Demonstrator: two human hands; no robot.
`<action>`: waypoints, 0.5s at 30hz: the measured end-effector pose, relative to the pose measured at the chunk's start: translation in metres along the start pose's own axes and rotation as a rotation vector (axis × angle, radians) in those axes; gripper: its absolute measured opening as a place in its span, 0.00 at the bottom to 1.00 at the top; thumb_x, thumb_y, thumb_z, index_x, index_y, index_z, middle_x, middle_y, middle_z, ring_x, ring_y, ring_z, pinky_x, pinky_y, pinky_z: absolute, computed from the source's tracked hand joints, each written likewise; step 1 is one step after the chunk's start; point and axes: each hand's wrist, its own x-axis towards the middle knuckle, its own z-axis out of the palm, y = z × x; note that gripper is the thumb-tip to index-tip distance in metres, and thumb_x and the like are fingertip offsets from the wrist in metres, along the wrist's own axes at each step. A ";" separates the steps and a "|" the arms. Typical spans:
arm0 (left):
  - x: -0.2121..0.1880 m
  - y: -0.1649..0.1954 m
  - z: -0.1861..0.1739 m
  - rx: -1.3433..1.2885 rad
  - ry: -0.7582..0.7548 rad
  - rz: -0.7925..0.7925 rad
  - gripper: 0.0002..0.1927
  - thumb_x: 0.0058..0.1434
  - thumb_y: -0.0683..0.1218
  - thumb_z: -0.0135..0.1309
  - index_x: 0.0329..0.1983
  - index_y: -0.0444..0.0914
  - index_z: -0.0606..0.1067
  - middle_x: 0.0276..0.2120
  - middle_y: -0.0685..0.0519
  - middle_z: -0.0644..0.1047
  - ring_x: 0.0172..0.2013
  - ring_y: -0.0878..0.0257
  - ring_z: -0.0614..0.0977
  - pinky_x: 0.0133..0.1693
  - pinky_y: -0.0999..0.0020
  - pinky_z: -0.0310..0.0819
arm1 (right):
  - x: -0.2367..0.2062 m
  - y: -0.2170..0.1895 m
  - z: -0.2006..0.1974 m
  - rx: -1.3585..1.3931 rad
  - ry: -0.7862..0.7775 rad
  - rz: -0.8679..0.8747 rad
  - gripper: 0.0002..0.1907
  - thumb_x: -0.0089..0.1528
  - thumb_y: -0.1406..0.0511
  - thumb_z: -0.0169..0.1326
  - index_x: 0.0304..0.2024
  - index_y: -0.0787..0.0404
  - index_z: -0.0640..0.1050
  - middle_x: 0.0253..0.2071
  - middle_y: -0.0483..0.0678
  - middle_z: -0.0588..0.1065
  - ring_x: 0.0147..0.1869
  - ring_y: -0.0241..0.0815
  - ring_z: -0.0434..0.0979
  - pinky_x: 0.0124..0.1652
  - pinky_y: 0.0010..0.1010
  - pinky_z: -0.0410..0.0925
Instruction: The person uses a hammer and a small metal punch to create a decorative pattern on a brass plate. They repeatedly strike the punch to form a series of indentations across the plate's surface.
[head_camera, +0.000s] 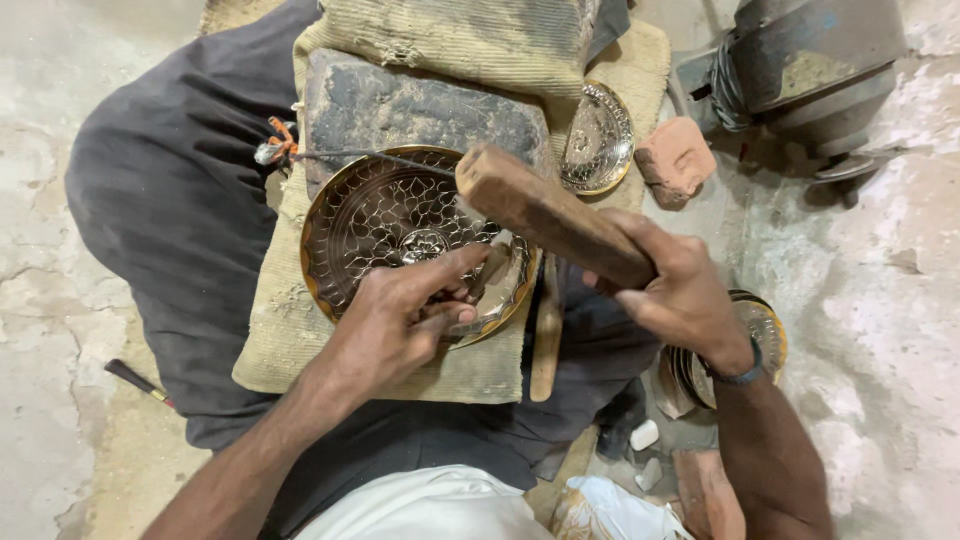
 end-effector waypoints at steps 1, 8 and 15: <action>0.000 0.000 -0.001 -0.004 -0.009 -0.045 0.30 0.58 0.38 0.62 0.65 0.43 0.70 0.48 0.44 0.83 0.42 0.57 0.88 0.40 0.64 0.87 | 0.000 0.001 0.001 -0.050 0.059 0.007 0.33 0.54 0.72 0.65 0.62 0.63 0.71 0.42 0.49 0.82 0.43 0.36 0.82 0.45 0.30 0.73; 0.000 0.005 -0.003 -0.010 -0.014 -0.101 0.32 0.58 0.36 0.60 0.66 0.44 0.69 0.43 0.45 0.85 0.41 0.58 0.89 0.41 0.62 0.88 | 0.016 -0.011 -0.007 -0.412 0.007 -0.289 0.42 0.41 0.76 0.64 0.60 0.62 0.72 0.44 0.58 0.79 0.42 0.43 0.82 0.45 0.35 0.72; 0.000 0.003 -0.003 0.008 0.007 -0.029 0.30 0.58 0.38 0.61 0.65 0.42 0.70 0.49 0.44 0.84 0.41 0.60 0.89 0.42 0.62 0.87 | 0.014 -0.006 -0.003 -0.234 -0.016 0.043 0.36 0.49 0.70 0.59 0.63 0.61 0.72 0.37 0.55 0.80 0.30 0.40 0.78 0.35 0.34 0.73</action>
